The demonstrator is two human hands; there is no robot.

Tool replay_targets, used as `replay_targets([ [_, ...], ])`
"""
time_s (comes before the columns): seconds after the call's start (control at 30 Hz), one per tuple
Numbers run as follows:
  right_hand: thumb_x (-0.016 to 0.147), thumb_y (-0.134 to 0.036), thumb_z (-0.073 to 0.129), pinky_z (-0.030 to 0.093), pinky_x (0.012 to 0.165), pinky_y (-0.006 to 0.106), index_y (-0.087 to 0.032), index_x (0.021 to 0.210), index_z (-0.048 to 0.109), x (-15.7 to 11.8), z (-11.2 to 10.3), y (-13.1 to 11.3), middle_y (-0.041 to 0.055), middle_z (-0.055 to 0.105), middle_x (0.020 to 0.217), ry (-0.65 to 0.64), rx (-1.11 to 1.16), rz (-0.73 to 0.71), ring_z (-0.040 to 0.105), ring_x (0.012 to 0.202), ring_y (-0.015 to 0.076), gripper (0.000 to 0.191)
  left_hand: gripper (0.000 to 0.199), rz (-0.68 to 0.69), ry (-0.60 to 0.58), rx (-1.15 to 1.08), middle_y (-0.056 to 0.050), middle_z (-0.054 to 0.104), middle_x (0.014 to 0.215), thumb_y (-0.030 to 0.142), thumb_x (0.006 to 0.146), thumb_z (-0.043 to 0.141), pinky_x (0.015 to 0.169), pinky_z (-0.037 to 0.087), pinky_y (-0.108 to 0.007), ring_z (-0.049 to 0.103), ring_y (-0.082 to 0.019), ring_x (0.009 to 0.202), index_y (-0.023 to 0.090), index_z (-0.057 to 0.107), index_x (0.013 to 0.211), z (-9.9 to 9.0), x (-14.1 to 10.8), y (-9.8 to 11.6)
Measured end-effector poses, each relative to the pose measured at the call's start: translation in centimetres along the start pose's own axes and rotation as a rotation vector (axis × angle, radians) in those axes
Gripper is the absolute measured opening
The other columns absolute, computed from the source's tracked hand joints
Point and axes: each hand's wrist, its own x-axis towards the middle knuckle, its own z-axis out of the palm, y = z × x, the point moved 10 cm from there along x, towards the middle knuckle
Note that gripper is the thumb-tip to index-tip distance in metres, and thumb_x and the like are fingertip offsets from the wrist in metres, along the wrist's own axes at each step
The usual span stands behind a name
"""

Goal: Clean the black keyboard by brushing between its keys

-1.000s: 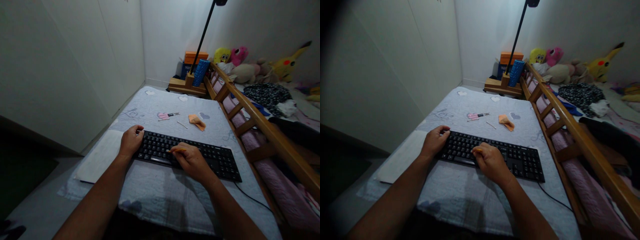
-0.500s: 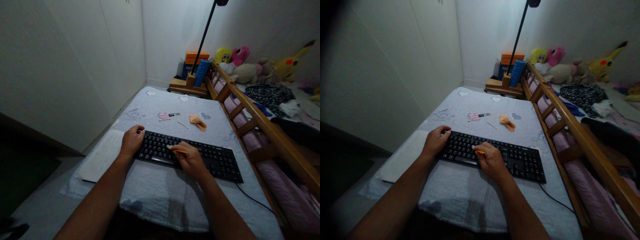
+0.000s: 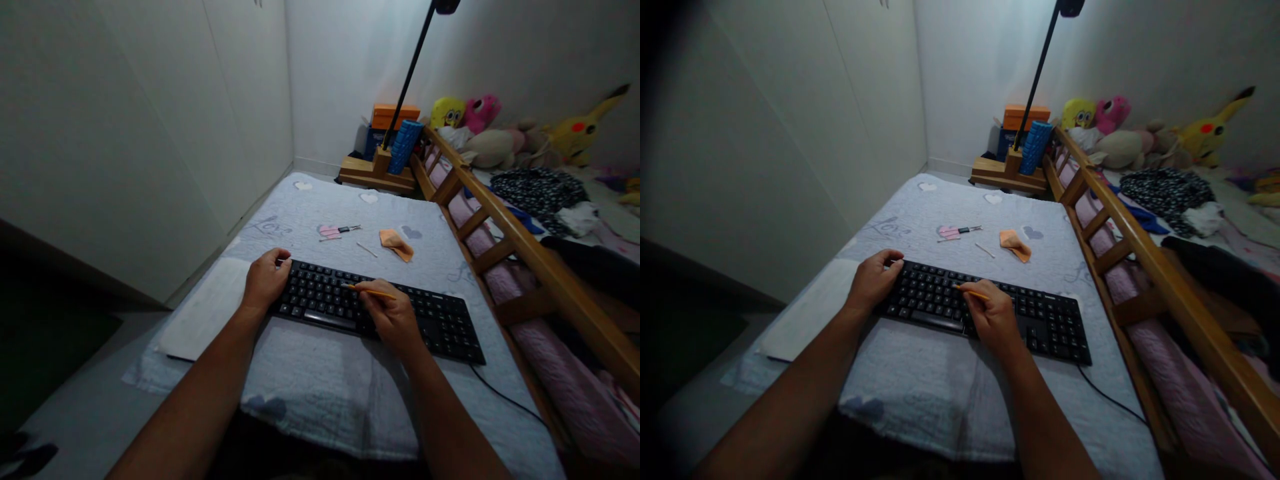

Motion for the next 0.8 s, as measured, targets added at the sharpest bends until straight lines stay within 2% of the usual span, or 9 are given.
replay_targets([
  [0.07, 0.098, -0.021, 0.057, 0.053, 0.073, 0.030, -0.022, 0.099, 0.077, 0.0, 0.2, 0.1, 0.0056, 0.073, 0.087, -0.009, -0.045, -0.017, 0.069, 0.078, 0.0179, 0.020, 0.034, 0.003, 0.001, 0.003, -0.008, 0.077, 0.105, 0.035, 0.085, 0.053, 0.092, 0.052, -0.034, 0.070, -0.023, 0.092, 0.019, 0.073, 0.106, 0.0, 0.0, 0.1],
  [0.2, 0.096, -0.020, 0.058, 0.052, 0.069, 0.029, -0.020, 0.093, 0.075, -0.1, 0.9, -0.3, 0.0051, 0.072, 0.081, -0.111, -0.030, -0.014, 0.068, 0.073, 0.0176, 0.018, 0.033, 0.002, 0.001, 0.005, -0.007, 0.077, 0.106, 0.035, 0.085, 0.053, 0.091, 0.053, -0.034, 0.070, -0.022, 0.091, 0.020, 0.073, 0.106, -0.1, -0.1, 0.1],
  [0.3, 0.095, -0.021, 0.058, 0.052, 0.068, 0.029, -0.019, 0.087, 0.074, -0.3, 1.1, -0.3, 0.0045, 0.073, 0.079, -0.179, 0.051, 0.048, 0.068, 0.071, 0.0170, 0.018, 0.032, -0.003, 0.001, 0.002, -0.007, 0.077, 0.107, 0.035, 0.085, 0.053, 0.092, 0.053, -0.034, 0.070, -0.022, 0.093, 0.020, 0.073, 0.106, -0.1, -0.1, 0.0],
  [0.37, 0.096, -0.023, 0.057, 0.051, 0.063, 0.027, -0.018, 0.086, 0.075, -0.5, 1.2, 0.0, 0.0033, 0.071, 0.074, -0.203, 0.113, 0.100, 0.065, 0.064, 0.0153, 0.020, 0.032, 0.001, 0.003, -0.001, -0.008, 0.077, 0.107, 0.035, 0.085, 0.054, 0.093, 0.052, -0.034, 0.070, -0.023, 0.094, 0.020, 0.073, 0.105, -0.1, 0.0, 0.0],
  [0.47, 0.096, -0.027, 0.057, 0.047, 0.055, 0.026, -0.018, 0.090, 0.076, -0.7, 0.9, 0.6, 0.0023, 0.069, 0.069, -0.163, 0.157, 0.147, 0.060, 0.057, 0.0139, 0.021, 0.034, 0.006, 0.002, 0.005, -0.009, 0.077, 0.108, 0.036, 0.086, 0.053, 0.095, 0.052, -0.035, 0.070, -0.023, 0.095, 0.019, 0.073, 0.107, 0.0, 0.0, 0.0],
  [0.6, 0.094, -0.026, 0.059, 0.051, 0.064, 0.029, -0.018, 0.095, 0.077, -0.3, -0.2, 0.6, 0.0056, 0.074, 0.080, -0.031, 0.049, 0.100, 0.066, 0.067, 0.0165, 0.019, 0.035, 0.001, -0.003, 0.017, -0.009, 0.077, 0.109, 0.036, 0.086, 0.053, 0.094, 0.052, -0.036, 0.070, -0.024, 0.095, 0.018, 0.073, 0.108, 0.0, 0.0, 0.0],
  [0.7, 0.093, -0.023, 0.058, 0.053, 0.069, 0.029, -0.018, 0.091, 0.077, -0.2, 0.0, 0.1, 0.0061, 0.075, 0.080, -0.054, -0.020, 0.057, 0.068, 0.070, 0.0175, 0.019, 0.035, -0.001, -0.002, 0.010, -0.009, 0.077, 0.109, 0.035, 0.086, 0.053, 0.093, 0.052, -0.036, 0.070, -0.024, 0.094, 0.018, 0.073, 0.108, 0.0, 0.0, 0.1],
  [0.8, 0.092, -0.023, 0.057, 0.050, 0.063, 0.027, -0.018, 0.085, 0.075, -0.3, 0.6, 0.2, 0.0037, 0.072, 0.071, -0.132, 0.000, 0.092, 0.065, 0.063, 0.0159, 0.020, 0.033, 0.005, 0.003, 0.008, -0.009, 0.077, 0.108, 0.034, 0.086, 0.053, 0.092, 0.052, -0.034, 0.070, -0.023, 0.093, 0.018, 0.073, 0.107, 0.0, 0.0, 0.1],
])
